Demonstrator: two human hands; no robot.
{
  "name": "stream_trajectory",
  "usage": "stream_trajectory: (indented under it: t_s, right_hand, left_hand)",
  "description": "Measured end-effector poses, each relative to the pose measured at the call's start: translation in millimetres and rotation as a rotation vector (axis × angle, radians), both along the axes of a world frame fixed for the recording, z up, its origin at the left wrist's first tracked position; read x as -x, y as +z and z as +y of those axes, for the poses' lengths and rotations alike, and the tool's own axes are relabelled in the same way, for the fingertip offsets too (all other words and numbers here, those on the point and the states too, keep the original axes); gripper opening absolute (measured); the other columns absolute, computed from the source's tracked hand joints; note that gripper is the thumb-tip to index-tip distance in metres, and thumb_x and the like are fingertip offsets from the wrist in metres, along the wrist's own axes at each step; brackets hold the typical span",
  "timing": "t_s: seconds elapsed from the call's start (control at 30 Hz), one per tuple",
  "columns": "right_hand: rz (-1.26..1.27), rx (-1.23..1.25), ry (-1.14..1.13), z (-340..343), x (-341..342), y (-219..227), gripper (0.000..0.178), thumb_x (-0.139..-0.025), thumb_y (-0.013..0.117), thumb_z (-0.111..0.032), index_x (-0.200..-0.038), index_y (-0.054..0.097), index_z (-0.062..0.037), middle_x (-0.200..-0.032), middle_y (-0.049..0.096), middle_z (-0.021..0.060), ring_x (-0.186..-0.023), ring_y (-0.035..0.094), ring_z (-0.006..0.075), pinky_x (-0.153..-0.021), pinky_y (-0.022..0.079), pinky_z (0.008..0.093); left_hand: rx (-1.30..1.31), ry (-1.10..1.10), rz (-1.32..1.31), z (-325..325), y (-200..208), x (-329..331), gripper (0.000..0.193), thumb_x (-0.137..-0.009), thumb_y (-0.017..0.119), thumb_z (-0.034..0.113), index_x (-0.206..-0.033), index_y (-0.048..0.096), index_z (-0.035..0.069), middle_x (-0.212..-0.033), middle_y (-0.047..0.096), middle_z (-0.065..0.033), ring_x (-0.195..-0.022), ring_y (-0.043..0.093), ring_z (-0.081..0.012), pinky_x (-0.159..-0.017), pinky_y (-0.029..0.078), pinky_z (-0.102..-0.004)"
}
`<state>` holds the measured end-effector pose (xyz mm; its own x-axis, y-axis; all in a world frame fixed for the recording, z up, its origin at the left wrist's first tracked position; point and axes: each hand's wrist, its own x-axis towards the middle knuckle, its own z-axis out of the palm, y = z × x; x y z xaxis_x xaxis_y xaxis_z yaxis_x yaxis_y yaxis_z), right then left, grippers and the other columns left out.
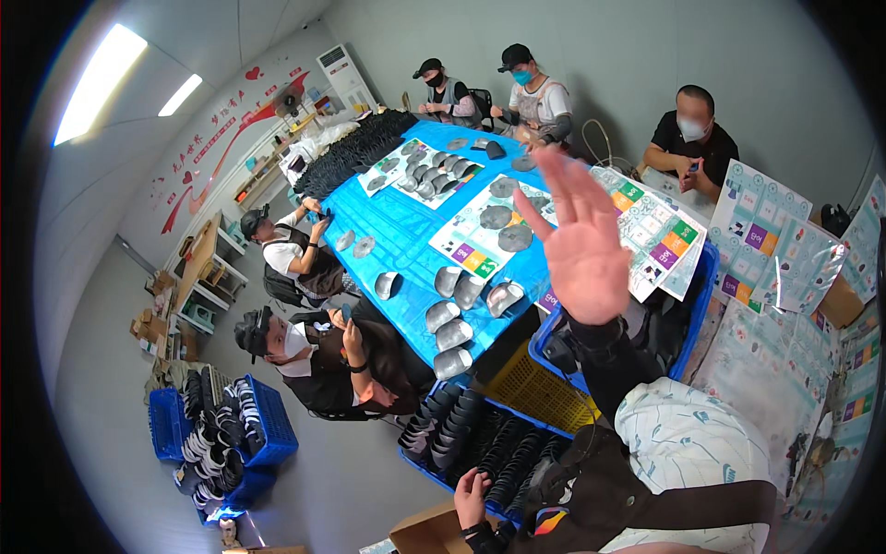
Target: The person is inspecting and sorting various black shoe components at a table in a manufacturing facility, using hand gestures to count and explain the parts.
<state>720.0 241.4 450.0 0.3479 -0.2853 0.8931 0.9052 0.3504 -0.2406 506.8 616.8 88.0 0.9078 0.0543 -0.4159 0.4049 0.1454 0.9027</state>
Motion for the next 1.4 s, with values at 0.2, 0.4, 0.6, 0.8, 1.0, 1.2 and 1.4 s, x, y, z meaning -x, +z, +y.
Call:
stream_trajectory:
  t_s: [0.2, 0.4, 0.6, 0.8, 1.0, 1.2, 1.4]
  right_hand:
    - [0.460, 0.075, -0.098, 12.7, -14.8, -20.0, 0.012, -0.102, 0.062, -0.010, -0.106, 0.063, 0.0015, -0.102, 0.064, 0.0088, -0.091, 0.062, 0.0124, -0.082, 0.052, 0.0287]
    - [0.439, 0.423, -0.296, 26.5, -26.0, -20.9, 0.031, -0.104, 0.061, -0.015, -0.132, 0.058, -0.0015, -0.084, 0.057, -0.0020, -0.066, 0.047, 0.0033, -0.059, 0.040, 0.0205]
    - [0.660, 0.222, 0.077, 38.4, -6.0, 1.7, 0.049, -0.109, 0.052, -0.020, -0.154, 0.041, -0.0017, -0.064, 0.042, -0.0050, -0.058, 0.035, 0.0038, -0.054, 0.030, 0.0224]
    - [0.355, 0.426, -0.082, 65.3, -3.0, 0.2, 0.038, -0.103, 0.055, -0.005, -0.141, 0.059, -0.0046, -0.118, 0.067, 0.0077, -0.068, 0.052, 0.0066, -0.065, 0.047, 0.0229]
    - [0.459, 0.480, 0.081, 79.3, 7.1, -10.7, 0.043, -0.104, 0.049, -0.003, -0.146, 0.056, -0.0059, -0.120, 0.067, 0.0073, -0.074, 0.056, 0.0073, -0.065, 0.047, 0.0233]
    - [0.571, 0.655, 0.209, 93.0, 32.9, -17.9, 0.062, -0.101, 0.054, -0.005, -0.160, 0.038, -0.0165, -0.070, 0.059, -0.0006, -0.056, 0.042, 0.0046, -0.055, 0.041, 0.0232]
    - [0.703, 0.598, 0.414, 109.0, 35.1, -30.5, 0.065, -0.085, 0.049, 0.013, -0.146, 0.056, -0.0095, -0.142, 0.062, 0.0178, -0.077, 0.061, 0.0066, -0.066, 0.048, 0.0248]
  left_hand:
    - [-0.036, -0.056, -0.007, -9.3, 9.3, -1.9, 0.032, -0.104, 0.062, 0.016, -0.130, 0.061, -0.002, -0.112, 0.073, -0.0142, -0.092, 0.071, -0.0180, -0.085, 0.057, -0.0290]
    - [-0.069, -0.033, -0.003, -7.7, 14.0, 0.0, 0.032, -0.104, 0.062, 0.015, -0.131, 0.060, -0.002, -0.110, 0.073, -0.0139, -0.093, 0.071, -0.0185, -0.087, 0.057, -0.0305]
    - [-0.058, -0.038, -0.041, -7.5, 12.4, 7.7, 0.033, -0.104, 0.061, 0.016, -0.131, 0.060, -0.003, -0.112, 0.073, -0.0142, -0.093, 0.071, -0.0177, -0.088, 0.056, -0.0302]
    - [-0.048, -0.010, -0.039, -3.8, 15.5, 15.3, 0.033, -0.104, 0.062, 0.015, -0.131, 0.060, -0.004, -0.113, 0.072, -0.0142, -0.095, 0.070, -0.0176, -0.088, 0.055, -0.0294]
    - [-0.059, 0.000, -0.041, -0.7, 14.7, 23.4, 0.033, -0.104, 0.062, 0.014, -0.130, 0.060, -0.005, -0.113, 0.073, -0.0146, -0.096, 0.070, -0.0183, -0.089, 0.055, -0.0301]
    - [-0.053, 0.006, -0.030, -0.2, 17.1, 28.4, 0.032, -0.103, 0.063, 0.013, -0.129, 0.061, -0.004, -0.113, 0.073, -0.0136, -0.098, 0.071, -0.0181, -0.090, 0.054, -0.0288]
    - [-0.026, 0.030, -0.046, 3.2, 12.0, 31.7, 0.032, -0.102, 0.063, 0.013, -0.129, 0.061, -0.004, -0.113, 0.073, -0.0130, -0.098, 0.070, -0.0174, -0.091, 0.054, -0.0286]
